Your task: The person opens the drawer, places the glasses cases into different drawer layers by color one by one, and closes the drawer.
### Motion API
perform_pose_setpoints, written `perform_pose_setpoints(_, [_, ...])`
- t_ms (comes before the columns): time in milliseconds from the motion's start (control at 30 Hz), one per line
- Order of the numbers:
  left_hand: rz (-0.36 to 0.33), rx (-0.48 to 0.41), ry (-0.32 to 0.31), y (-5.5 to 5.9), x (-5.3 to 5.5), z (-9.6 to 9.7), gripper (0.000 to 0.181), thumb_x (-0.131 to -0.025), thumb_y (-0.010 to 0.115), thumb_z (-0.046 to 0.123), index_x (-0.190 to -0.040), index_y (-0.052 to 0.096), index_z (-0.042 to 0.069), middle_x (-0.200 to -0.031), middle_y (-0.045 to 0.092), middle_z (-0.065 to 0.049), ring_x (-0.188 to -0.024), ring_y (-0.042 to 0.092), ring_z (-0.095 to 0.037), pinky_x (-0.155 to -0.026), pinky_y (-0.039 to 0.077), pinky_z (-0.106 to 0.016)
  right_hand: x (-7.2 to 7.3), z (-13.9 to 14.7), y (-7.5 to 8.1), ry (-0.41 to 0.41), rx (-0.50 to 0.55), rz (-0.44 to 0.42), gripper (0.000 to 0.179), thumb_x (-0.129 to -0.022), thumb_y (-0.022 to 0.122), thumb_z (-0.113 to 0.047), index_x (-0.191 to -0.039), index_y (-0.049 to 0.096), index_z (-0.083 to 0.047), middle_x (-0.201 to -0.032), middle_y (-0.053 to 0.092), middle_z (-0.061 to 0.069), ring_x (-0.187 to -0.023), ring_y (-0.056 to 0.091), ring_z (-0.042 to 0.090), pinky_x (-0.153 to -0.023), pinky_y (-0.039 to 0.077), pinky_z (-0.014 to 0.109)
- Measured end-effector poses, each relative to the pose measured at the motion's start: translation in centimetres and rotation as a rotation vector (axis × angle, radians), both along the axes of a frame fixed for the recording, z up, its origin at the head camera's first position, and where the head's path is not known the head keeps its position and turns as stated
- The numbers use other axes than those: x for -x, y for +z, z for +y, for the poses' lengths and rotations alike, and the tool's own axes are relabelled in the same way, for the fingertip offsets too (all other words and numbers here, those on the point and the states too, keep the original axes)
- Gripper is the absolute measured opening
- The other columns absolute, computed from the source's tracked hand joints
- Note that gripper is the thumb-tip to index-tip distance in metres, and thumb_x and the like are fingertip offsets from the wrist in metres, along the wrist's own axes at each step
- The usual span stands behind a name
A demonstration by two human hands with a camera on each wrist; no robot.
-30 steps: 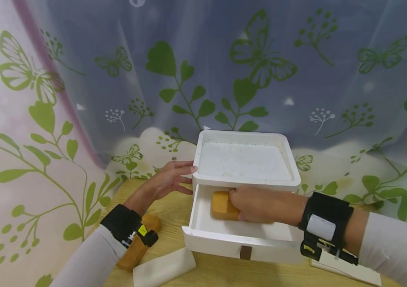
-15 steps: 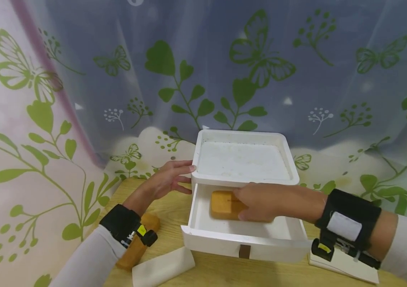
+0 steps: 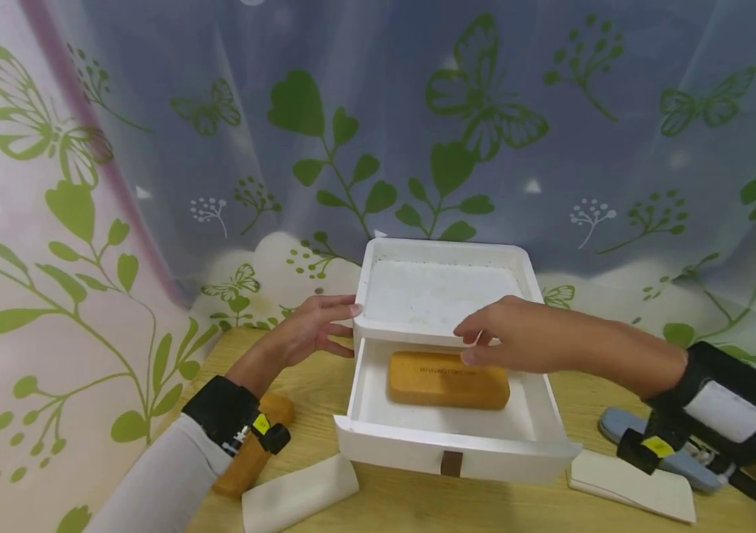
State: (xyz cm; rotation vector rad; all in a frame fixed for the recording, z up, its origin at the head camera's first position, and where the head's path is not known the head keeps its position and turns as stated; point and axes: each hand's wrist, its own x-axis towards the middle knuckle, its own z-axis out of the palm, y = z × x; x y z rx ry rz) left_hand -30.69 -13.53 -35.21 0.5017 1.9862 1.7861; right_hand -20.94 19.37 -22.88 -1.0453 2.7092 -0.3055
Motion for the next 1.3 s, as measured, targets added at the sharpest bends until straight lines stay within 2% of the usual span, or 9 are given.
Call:
perform_pose_setpoints(67, [-0.004, -0.002, 0.001, 0.0, 0.1, 0.0, 0.060, -0.107, 0.055, 0.028, -0.160, 0.038, 0.008, -0.159, 0.048, -0.019, -0.134, 0.059, -0.045, -0.094, 0.060, -0.053, 0.3, 1.0, 0.3, 0.001, 0.048, 0.046, 0.043, -0.102, 0.067, -0.029, -0.134, 0.067, -0.001, -0.125, 0.075, 0.011, -0.108, 0.074, 0.024, -0.095, 0.059, 0.048])
perform_pose_setpoints(200, [0.003, 0.004, 0.006, 0.0, 0.1, -0.1, 0.059, -0.107, 0.055, 0.028, -0.160, 0.038, 0.008, -0.158, 0.049, -0.019, -0.134, 0.060, -0.044, -0.095, 0.060, -0.053, 1.0, 2.9, 0.6, -0.081, 0.124, 0.123, 0.043, -0.103, 0.066, -0.029, -0.137, 0.066, -0.004, -0.131, 0.072, 0.013, -0.115, 0.072, 0.031, -0.096, 0.059, 0.051])
perform_pose_setpoints(333, [0.006, 0.005, 0.012, 0.0, -0.1, -0.3, 0.060, -0.107, 0.055, 0.030, -0.160, 0.039, 0.009, -0.159, 0.048, -0.018, -0.134, 0.060, -0.043, -0.095, 0.060, -0.053, 1.7, 5.0, 0.4, -0.190, 0.203, 0.136, 0.044, -0.107, 0.059, -0.026, -0.144, 0.059, -0.003, -0.139, 0.066, 0.019, -0.124, 0.067, 0.040, -0.100, 0.057, 0.055])
perform_pose_setpoints(467, [-0.016, -0.002, 0.005, -0.2, -0.3, -0.2, 0.059, -0.107, 0.055, 0.029, -0.160, 0.039, 0.009, -0.159, 0.049, -0.019, -0.133, 0.061, -0.043, -0.095, 0.060, -0.053, 2.5, 7.3, -0.8, -0.277, 0.273, 0.123, 0.046, -0.110, 0.052, -0.024, -0.150, 0.051, 0.000, -0.150, 0.056, 0.026, -0.134, 0.056, 0.048, -0.105, 0.050, 0.064])
perform_pose_setpoints(600, [-0.023, -0.008, 0.004, -0.4, -0.4, -0.1, 0.058, -0.107, 0.054, 0.026, -0.160, 0.039, 0.008, -0.158, 0.049, -0.020, -0.133, 0.061, -0.043, -0.094, 0.060, -0.053, 3.3, 8.9, -2.7, -0.376, 0.317, 0.058, 0.056, -0.112, 0.047, -0.030, -0.155, 0.039, 0.005, -0.157, 0.043, 0.032, -0.139, 0.048, 0.054, -0.107, 0.045, 0.070])
perform_pose_setpoints(733, [-0.017, -0.014, -0.003, -0.4, -0.3, -0.1, 0.059, -0.106, 0.056, 0.027, -0.160, 0.039, 0.009, -0.158, 0.049, -0.020, -0.133, 0.061, -0.044, -0.094, 0.060, -0.053, 3.9, 10.0, -4.7, -0.438, 0.413, -0.077, 0.064, -0.114, 0.040, -0.033, -0.160, 0.024, 0.009, -0.162, 0.029, 0.036, -0.143, 0.039, 0.057, -0.111, 0.041, 0.070])
perform_pose_setpoints(933, [0.004, -0.013, -0.024, -0.2, -0.3, -0.1, 0.058, -0.107, 0.054, 0.026, -0.160, 0.039, 0.009, -0.158, 0.049, -0.020, -0.134, 0.060, -0.045, -0.095, 0.060, -0.054, 4.2, 10.8, -7.0, -0.444, 0.535, -0.255, 0.072, -0.114, 0.036, -0.035, -0.162, 0.007, 0.010, -0.166, 0.016, 0.038, -0.149, 0.031, 0.058, -0.111, 0.044, 0.063])
perform_pose_setpoints(1100, [0.009, 0.000, -0.017, 0.0, -0.2, 0.0, 0.058, -0.107, 0.055, 0.027, -0.160, 0.039, 0.009, -0.158, 0.048, -0.020, -0.133, 0.061, -0.044, -0.094, 0.060, -0.054, 4.3, 11.2, -8.2, -0.416, 0.584, -0.335, 0.072, -0.114, 0.036, -0.037, -0.164, 0.008, 0.006, -0.164, 0.028, 0.035, -0.145, 0.042, 0.053, -0.108, 0.051, 0.055])
perform_pose_setpoints(1300, [0.000, -0.003, -0.006, 0.1, -0.1, -0.1, 0.058, -0.106, 0.055, 0.026, -0.159, 0.041, 0.009, -0.158, 0.049, -0.019, -0.133, 0.061, -0.044, -0.094, 0.060, -0.054, 4.5, 11.3, -8.6, -0.395, 0.620, -0.380, 0.070, -0.114, 0.037, -0.037, -0.165, 0.012, 0.004, -0.159, 0.039, 0.033, -0.140, 0.052, 0.048, -0.104, 0.056, 0.048])
